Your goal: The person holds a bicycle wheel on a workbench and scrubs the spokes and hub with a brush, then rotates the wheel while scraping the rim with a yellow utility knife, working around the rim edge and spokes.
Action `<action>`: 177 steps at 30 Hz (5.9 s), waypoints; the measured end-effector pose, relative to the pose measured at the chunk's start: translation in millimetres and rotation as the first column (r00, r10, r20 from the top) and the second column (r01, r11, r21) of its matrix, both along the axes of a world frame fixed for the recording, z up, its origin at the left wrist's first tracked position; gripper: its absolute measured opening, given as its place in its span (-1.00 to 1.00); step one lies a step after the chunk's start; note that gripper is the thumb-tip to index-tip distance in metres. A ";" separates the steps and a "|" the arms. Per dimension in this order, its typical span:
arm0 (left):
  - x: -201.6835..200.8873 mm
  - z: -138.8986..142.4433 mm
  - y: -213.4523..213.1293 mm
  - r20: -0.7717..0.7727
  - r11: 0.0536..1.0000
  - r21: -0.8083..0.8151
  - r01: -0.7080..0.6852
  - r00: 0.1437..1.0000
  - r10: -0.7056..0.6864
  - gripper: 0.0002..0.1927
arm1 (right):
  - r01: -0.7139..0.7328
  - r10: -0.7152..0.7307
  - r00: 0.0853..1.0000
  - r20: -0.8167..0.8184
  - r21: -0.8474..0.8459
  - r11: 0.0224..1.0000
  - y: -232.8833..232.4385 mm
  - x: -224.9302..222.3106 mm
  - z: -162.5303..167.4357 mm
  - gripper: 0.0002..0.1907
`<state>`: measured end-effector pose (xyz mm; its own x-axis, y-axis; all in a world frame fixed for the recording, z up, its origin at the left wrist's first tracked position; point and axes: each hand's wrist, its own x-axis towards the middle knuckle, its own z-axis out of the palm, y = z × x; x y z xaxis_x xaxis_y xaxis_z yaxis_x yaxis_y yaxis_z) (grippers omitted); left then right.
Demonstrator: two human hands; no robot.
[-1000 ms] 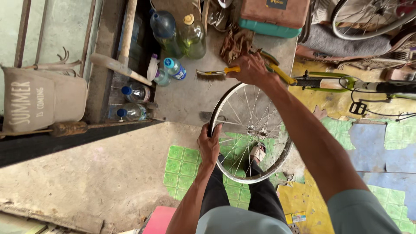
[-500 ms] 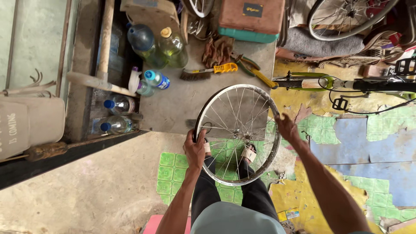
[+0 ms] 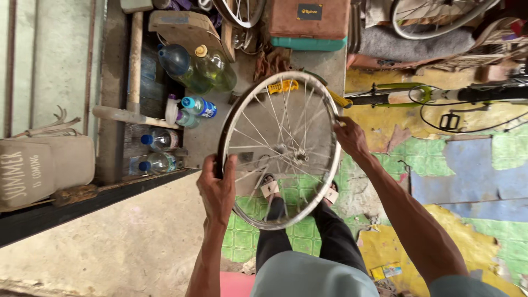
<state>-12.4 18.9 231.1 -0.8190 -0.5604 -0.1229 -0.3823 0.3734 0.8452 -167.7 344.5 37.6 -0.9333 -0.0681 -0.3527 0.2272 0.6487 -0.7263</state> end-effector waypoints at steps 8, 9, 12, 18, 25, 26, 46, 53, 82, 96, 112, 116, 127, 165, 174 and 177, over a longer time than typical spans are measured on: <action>-24.3 27.5 -10.0 -0.158 0.998 -0.065 -0.003 0.987 -0.007 -0.73 | -0.100 0.088 0.990 -0.111 -0.111 0.989 -65.6 -36.5 -13.0 -0.58; -24.6 25.3 -10.2 -0.177 0.998 -0.063 0.001 0.984 -0.012 -0.72 | -0.135 0.124 0.985 -0.122 -0.087 0.987 -66.2 -37.0 -14.7 -0.61; -23.6 21.5 -11.0 -0.198 0.999 -0.036 0.005 0.980 -0.012 -0.70 | -0.202 0.191 0.956 -0.222 -0.028 0.979 -64.5 -38.1 -18.4 -0.69; -22.4 30.9 -8.9 -0.137 0.998 -0.022 -0.067 0.989 0.063 -0.75 | -0.121 0.276 0.829 -0.486 0.327 0.937 -56.5 -45.4 -2.6 -0.49; -17.9 42.2 13.0 -0.025 0.982 -0.136 -0.132 0.991 0.130 -0.75 | -0.298 0.463 0.853 -0.242 0.503 0.811 -45.0 -51.4 -13.8 -0.43; -17.6 41.9 16.6 -0.020 0.980 -0.149 -0.132 0.991 0.131 -0.75 | -0.321 0.486 0.849 -0.209 0.527 0.787 -42.4 -50.6 -17.2 -0.41; -8.5 76.6 56.3 -0.135 0.986 -0.162 -0.040 0.991 0.018 -0.75 | -0.128 0.222 0.942 -0.254 0.341 0.931 -46.0 -41.4 -2.8 -0.74; 2.2 73.1 88.1 -0.112 1.000 -0.031 -0.003 0.994 -0.001 -0.73 | 0.268 -0.213 0.962 0.173 -0.423 0.866 5.0 43.1 -2.3 -0.65; -61.7 77.0 73.8 -0.119 0.959 -0.198 0.201 0.967 -0.227 -0.56 | -0.311 0.217 0.814 -0.539 -0.089 0.946 0.5 45.2 38.5 -0.79; -61.2 69.9 55.4 -0.219 0.967 -0.217 0.136 0.958 -0.184 -0.58 | -0.221 0.072 0.825 -0.560 -0.203 0.954 -31.6 61.1 72.2 -0.77; -34.1 65.2 61.9 -0.185 0.962 -0.163 0.219 0.951 -0.248 -0.57 | -0.322 0.252 0.772 -0.584 -0.017 0.947 -6.3 68.1 95.4 -0.78; -30.5 67.8 67.8 -0.225 0.966 -0.157 0.205 0.945 -0.237 -0.56 | -0.156 0.055 0.919 -0.390 -0.231 0.960 -20.5 100.6 122.7 -0.75; -32.0 75.0 90.3 -0.197 0.976 -0.111 0.188 0.958 -0.207 -0.59 | -0.007 -0.051 0.996 -0.070 -0.659 0.752 -82.6 113.4 207.8 -0.59; -42.3 72.1 72.1 -0.175 0.984 -0.089 0.154 0.970 -0.168 -0.54 | -0.347 0.211 0.808 -0.550 -0.153 0.925 -61.3 150.0 149.2 -0.73; -36.2 73.1 81.1 -0.244 0.978 -0.112 0.178 0.949 -0.201 -0.60 | -0.314 0.253 0.821 -0.512 -0.035 0.949 -42.5 137.5 141.5 -0.73; -36.7 74.3 80.6 -0.239 0.976 -0.123 0.179 0.949 -0.204 -0.59 | -0.353 0.282 0.797 -0.533 -0.032 0.935 -38.1 134.1 143.2 -0.72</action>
